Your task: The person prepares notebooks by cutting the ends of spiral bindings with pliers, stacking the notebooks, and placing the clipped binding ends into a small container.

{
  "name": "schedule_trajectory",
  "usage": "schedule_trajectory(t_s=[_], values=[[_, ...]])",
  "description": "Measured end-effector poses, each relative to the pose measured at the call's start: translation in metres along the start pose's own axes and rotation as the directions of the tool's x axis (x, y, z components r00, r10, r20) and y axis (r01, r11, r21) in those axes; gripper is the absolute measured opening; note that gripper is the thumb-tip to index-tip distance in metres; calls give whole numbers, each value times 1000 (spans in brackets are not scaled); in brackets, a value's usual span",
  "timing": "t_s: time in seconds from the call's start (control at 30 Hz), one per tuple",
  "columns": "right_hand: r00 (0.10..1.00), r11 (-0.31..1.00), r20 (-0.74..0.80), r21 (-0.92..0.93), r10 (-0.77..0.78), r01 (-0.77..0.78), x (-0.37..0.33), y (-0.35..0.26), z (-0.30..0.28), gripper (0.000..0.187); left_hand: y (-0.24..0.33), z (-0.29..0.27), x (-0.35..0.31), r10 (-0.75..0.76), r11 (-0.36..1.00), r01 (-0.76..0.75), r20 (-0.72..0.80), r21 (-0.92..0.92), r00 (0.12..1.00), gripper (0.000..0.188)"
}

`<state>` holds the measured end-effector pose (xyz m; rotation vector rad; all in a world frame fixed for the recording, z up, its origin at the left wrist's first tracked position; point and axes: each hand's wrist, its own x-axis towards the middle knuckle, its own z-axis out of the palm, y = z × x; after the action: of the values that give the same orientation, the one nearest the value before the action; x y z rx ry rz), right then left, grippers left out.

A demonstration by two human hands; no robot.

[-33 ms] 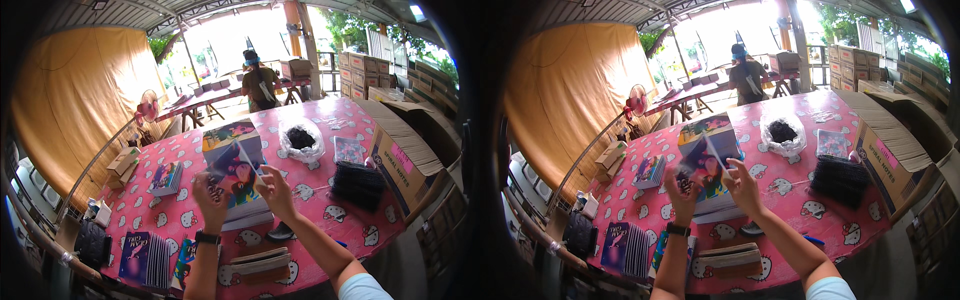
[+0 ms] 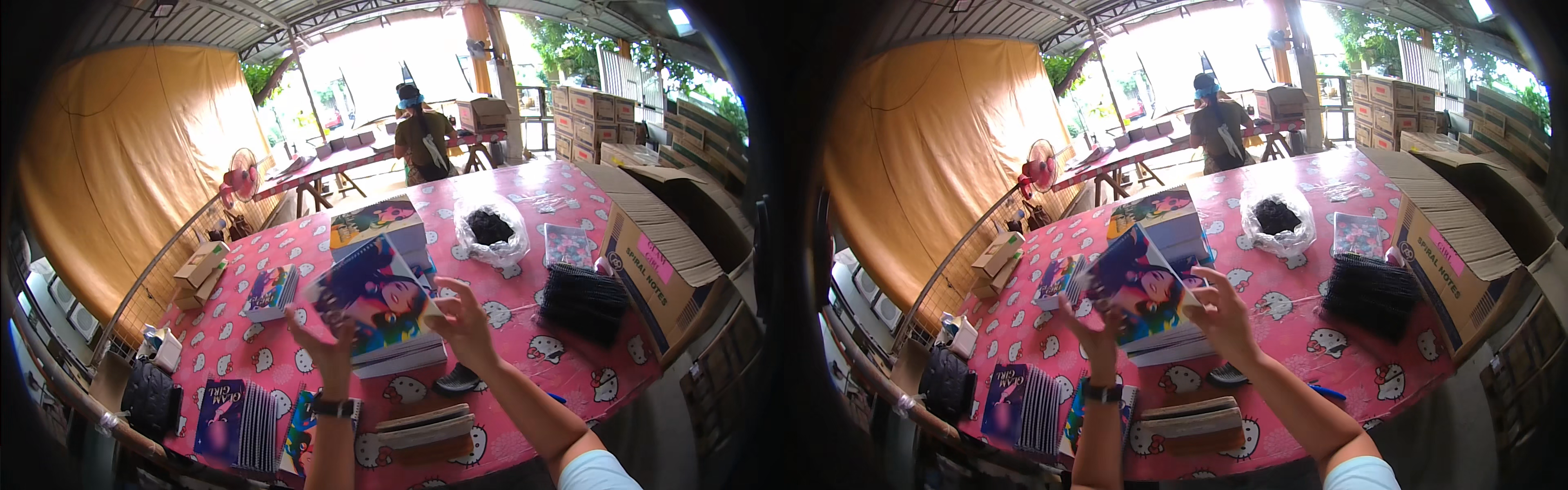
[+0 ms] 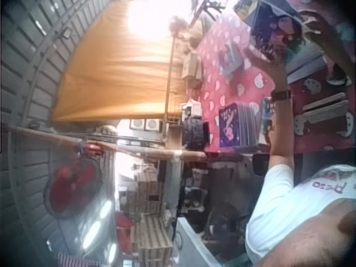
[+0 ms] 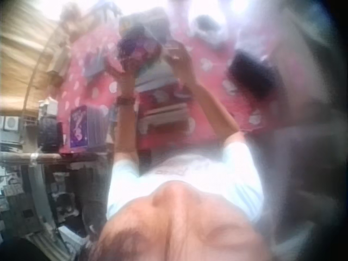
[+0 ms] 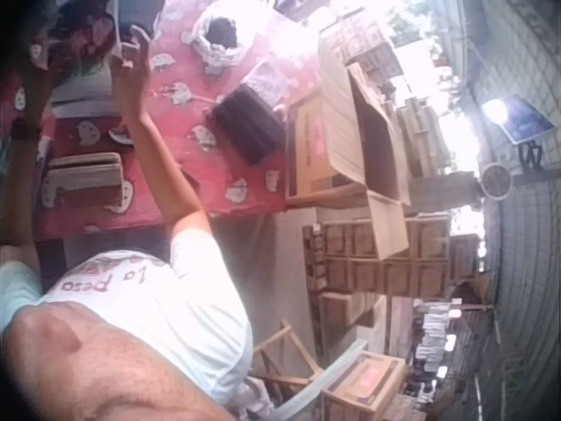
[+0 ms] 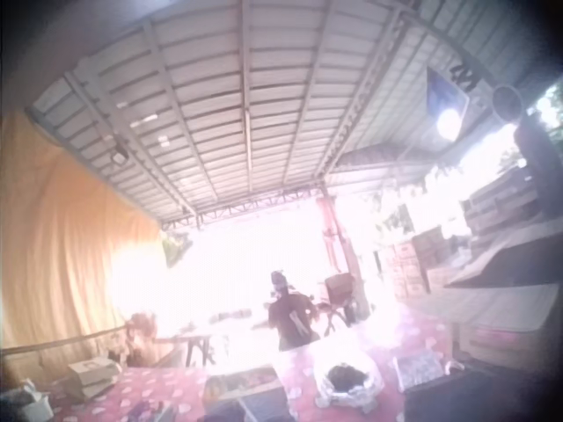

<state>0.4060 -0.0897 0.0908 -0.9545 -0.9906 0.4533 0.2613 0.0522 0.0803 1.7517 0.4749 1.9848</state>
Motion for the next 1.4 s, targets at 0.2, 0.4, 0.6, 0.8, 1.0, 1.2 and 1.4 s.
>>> schedule_trajectory(t_s=[0.2,0.4,0.6,0.8,1.0,1.2,1.4], values=[[983,903,116,390,144,-179,-75,-26,-42,39,56,-65,-34,-614,442,765,463,-469,639,27],[962,966,104,27,251,-255,-132,-27,-67,24,111,-90,-49,-455,763,620,531,-181,715,31],[986,906,111,-419,124,-67,-150,-18,-83,12,123,-101,-75,-421,806,578,568,-122,707,31],[983,897,168,-442,68,13,-142,-2,-81,14,120,-109,-79,-428,847,531,578,-11,695,31],[961,745,188,-666,204,-28,-181,38,-80,17,102,-110,-114,-566,742,663,437,-100,699,49],[890,646,310,-763,334,23,-158,-4,-90,31,74,-89,-122,-567,652,681,384,-333,729,46],[981,-4,-194,-981,-25,-194,-112,24,-235,30,75,-75,-115,-689,639,734,253,-229,679,18]])
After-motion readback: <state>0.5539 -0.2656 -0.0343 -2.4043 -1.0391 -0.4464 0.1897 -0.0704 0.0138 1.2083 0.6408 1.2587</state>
